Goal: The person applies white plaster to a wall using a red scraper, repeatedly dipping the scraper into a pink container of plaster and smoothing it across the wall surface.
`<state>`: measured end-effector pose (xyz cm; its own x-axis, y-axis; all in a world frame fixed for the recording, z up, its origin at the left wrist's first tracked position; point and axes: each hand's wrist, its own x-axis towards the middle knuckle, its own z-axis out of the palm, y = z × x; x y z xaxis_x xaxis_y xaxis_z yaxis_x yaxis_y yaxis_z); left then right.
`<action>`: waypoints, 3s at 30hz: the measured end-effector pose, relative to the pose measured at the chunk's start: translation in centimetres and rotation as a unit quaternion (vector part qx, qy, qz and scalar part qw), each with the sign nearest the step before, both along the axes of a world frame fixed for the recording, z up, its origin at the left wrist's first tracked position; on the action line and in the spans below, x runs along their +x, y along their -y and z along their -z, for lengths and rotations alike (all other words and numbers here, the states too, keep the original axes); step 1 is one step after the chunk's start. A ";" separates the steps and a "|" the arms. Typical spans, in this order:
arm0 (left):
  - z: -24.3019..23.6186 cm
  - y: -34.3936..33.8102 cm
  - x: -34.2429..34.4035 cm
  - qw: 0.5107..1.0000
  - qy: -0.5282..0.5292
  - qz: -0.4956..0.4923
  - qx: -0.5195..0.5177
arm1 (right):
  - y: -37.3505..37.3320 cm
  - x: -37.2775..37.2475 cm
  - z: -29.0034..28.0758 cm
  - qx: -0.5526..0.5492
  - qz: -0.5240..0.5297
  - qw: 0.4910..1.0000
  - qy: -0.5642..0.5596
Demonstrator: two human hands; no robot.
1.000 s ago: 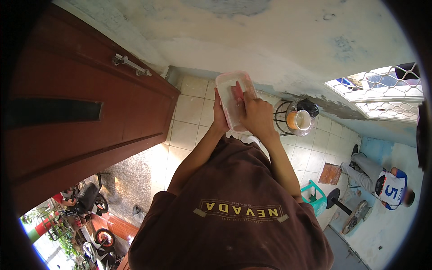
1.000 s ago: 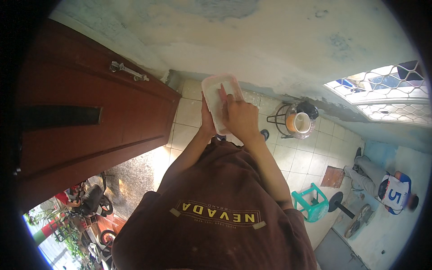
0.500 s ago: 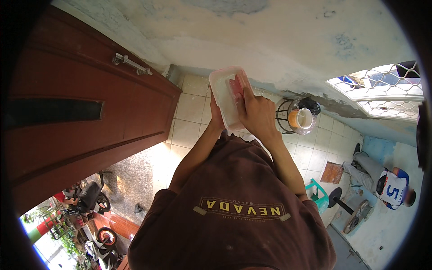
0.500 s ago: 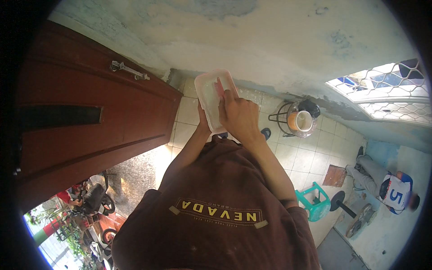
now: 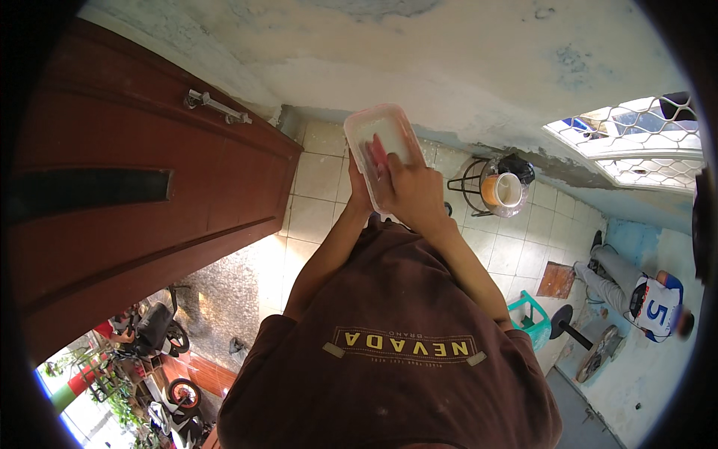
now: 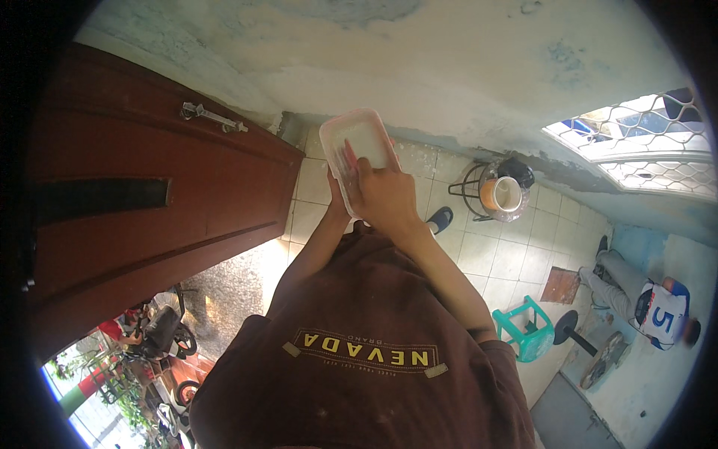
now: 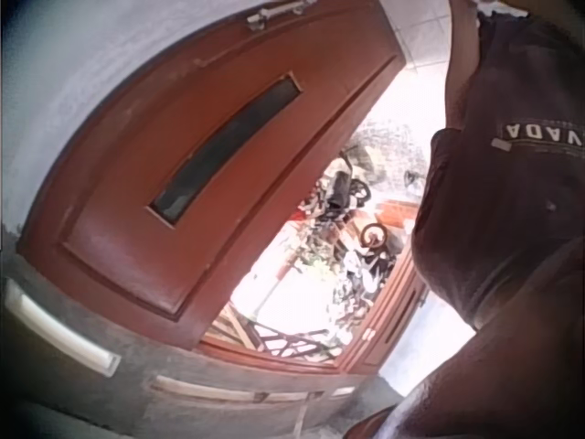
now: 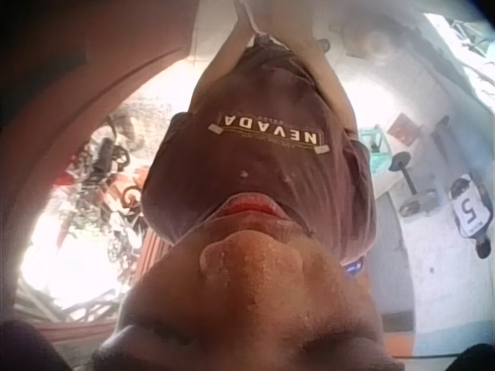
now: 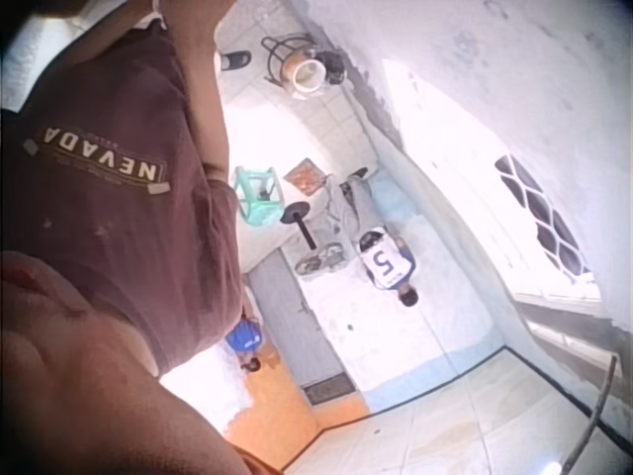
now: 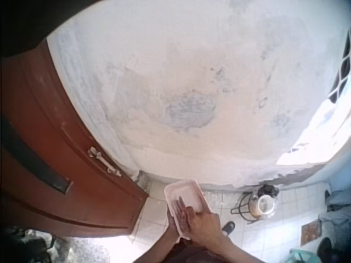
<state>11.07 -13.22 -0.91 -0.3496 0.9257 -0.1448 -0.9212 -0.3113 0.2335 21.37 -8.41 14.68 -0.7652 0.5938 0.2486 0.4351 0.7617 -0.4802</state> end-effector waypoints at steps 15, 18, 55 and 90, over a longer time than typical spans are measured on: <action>-4.1 0.8 0.2 0.998 -0.033 -0.019 -0.046 | -0.5 -0.2 -0.4 0.000 0.010 1.000 0.023; -6.0 0.5 0.6 0.990 -0.099 -0.026 -0.102 | -0.3 -0.6 -0.4 0.025 0.017 0.999 -0.027; -5.9 0.4 1.8 0.988 -0.133 -0.003 -0.075 | -1.5 -1.2 1.4 0.012 0.040 0.999 0.034; -5.6 -5.9 3.4 1.000 0.009 0.007 -0.006 | -7.1 3.9 -1.8 -0.021 -0.039 0.998 0.043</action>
